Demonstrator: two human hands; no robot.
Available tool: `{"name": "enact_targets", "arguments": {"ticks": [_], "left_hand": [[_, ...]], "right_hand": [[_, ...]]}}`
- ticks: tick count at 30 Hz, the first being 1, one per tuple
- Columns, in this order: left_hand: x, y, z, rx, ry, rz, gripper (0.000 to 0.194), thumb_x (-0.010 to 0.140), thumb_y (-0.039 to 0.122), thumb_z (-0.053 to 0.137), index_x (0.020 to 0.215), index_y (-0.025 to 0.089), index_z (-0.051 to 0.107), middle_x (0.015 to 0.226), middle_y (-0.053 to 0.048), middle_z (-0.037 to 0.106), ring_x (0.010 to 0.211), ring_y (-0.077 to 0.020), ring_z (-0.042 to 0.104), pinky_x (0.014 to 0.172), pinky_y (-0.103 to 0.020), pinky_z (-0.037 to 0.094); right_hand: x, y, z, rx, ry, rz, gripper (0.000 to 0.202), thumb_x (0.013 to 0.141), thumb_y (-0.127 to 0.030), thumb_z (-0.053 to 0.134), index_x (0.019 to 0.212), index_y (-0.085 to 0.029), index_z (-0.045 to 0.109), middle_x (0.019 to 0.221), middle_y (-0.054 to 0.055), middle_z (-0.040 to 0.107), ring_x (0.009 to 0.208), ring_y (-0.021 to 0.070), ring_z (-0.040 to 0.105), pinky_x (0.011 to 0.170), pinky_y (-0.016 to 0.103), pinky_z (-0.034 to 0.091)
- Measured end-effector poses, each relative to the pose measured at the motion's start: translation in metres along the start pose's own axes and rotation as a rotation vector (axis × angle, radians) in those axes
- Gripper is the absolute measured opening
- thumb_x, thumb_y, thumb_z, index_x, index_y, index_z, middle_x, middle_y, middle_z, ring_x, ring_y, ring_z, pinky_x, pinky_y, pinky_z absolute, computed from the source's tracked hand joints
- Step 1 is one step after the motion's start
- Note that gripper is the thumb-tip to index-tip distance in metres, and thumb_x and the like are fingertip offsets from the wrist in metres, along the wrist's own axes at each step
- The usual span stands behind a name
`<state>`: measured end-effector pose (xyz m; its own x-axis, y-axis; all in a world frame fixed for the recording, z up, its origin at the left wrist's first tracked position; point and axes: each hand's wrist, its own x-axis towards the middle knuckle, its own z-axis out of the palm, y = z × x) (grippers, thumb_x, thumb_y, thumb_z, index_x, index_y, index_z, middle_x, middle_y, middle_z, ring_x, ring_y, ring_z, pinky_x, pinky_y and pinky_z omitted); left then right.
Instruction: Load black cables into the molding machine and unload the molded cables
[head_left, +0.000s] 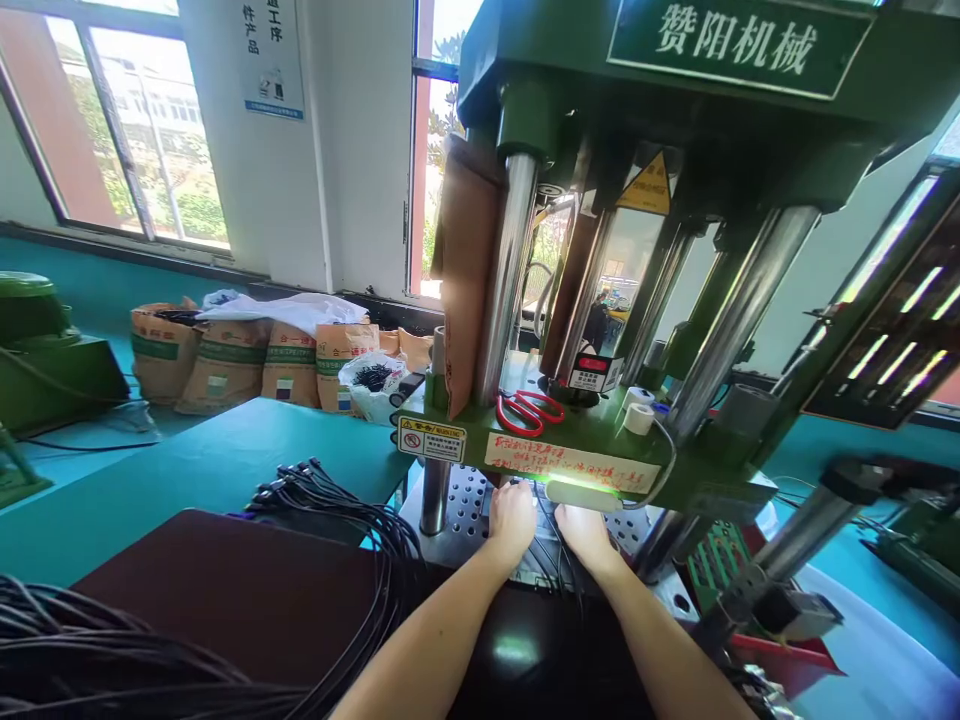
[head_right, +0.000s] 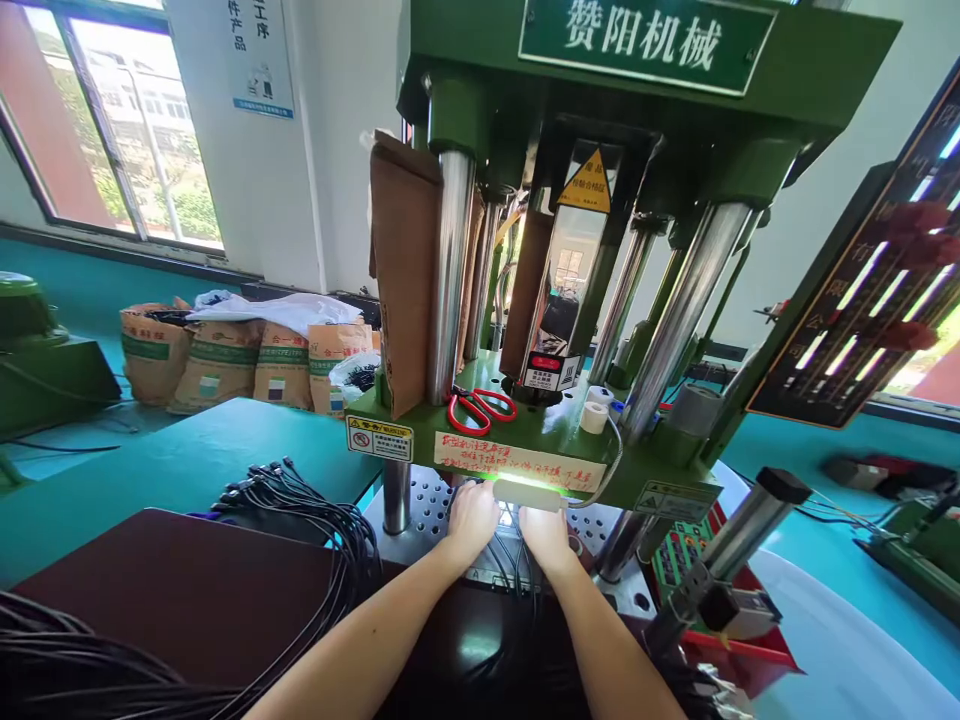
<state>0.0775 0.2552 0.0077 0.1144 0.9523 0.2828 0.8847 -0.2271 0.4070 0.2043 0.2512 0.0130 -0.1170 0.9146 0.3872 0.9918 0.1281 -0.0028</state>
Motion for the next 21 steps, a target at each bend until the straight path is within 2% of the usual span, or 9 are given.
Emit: {"name": "enact_targets", "arguments": {"ticks": [3, 7, 10, 13, 17, 21], "left_hand": [[0.0, 0.006, -0.005, 0.02, 0.024, -0.005, 0.026, 0.078, 0.013, 0.04, 0.094, 0.011, 0.06, 0.089, -0.011, 0.063, 0.093, -0.0224, 0.054, 0.085, -0.036, 0.038], [-0.007, 0.019, -0.009, 0.034, 0.082, 0.02, 0.031, 0.083, 0.018, 0.033, 0.1, 0.014, 0.059, 0.099, -0.012, 0.06, 0.099, -0.0244, 0.049, 0.083, -0.037, 0.037], [-0.011, 0.025, -0.005, 0.03, 0.078, 0.058, 0.031, 0.084, 0.019, 0.033, 0.095, 0.015, 0.061, 0.091, -0.011, 0.063, 0.095, -0.0255, 0.05, 0.081, -0.039, 0.036], [-0.01, 0.024, 0.001, 0.022, 0.062, 0.071, 0.029, 0.082, 0.017, 0.035, 0.088, 0.013, 0.063, 0.082, -0.012, 0.064, 0.091, -0.0259, 0.051, 0.079, -0.039, 0.034], [-0.006, 0.017, 0.007, 0.009, 0.069, 0.087, 0.031, 0.083, 0.018, 0.033, 0.084, 0.014, 0.064, 0.082, -0.012, 0.065, 0.091, -0.0253, 0.051, 0.079, -0.038, 0.033], [-0.002, 0.013, 0.009, 0.003, 0.079, 0.106, 0.031, 0.084, 0.022, 0.035, 0.083, 0.015, 0.065, 0.081, -0.011, 0.066, 0.09, -0.025, 0.05, 0.078, -0.037, 0.033]], "right_hand": [[0.002, 0.0, -0.003, 0.007, -0.007, -0.032, 0.029, 0.08, -0.003, 0.038, 0.09, -0.012, 0.063, 0.091, 0.012, 0.066, 0.088, 0.0198, 0.059, 0.083, 0.032, 0.041], [0.002, -0.002, -0.01, 0.019, -0.013, -0.113, 0.032, 0.083, -0.008, 0.034, 0.095, -0.015, 0.062, 0.093, 0.01, 0.066, 0.09, 0.0208, 0.058, 0.084, 0.033, 0.041], [0.0, -0.004, -0.011, 0.024, -0.016, -0.167, 0.029, 0.085, -0.013, 0.034, 0.095, -0.017, 0.061, 0.095, 0.01, 0.066, 0.092, 0.0212, 0.058, 0.086, 0.034, 0.04], [0.0, -0.006, -0.009, 0.027, -0.022, -0.185, 0.028, 0.086, -0.016, 0.034, 0.094, -0.017, 0.061, 0.095, 0.01, 0.065, 0.093, 0.0212, 0.057, 0.086, 0.034, 0.04], [0.002, -0.007, -0.003, 0.033, -0.026, -0.161, 0.024, 0.088, -0.017, 0.037, 0.09, -0.016, 0.061, 0.095, 0.01, 0.064, 0.093, 0.0199, 0.057, 0.087, 0.036, 0.04], [0.008, -0.009, 0.004, 0.051, -0.015, -0.129, 0.019, 0.088, -0.025, 0.045, 0.093, -0.014, 0.059, 0.1, 0.007, 0.062, 0.091, 0.0178, 0.057, 0.085, 0.039, 0.042]]}}
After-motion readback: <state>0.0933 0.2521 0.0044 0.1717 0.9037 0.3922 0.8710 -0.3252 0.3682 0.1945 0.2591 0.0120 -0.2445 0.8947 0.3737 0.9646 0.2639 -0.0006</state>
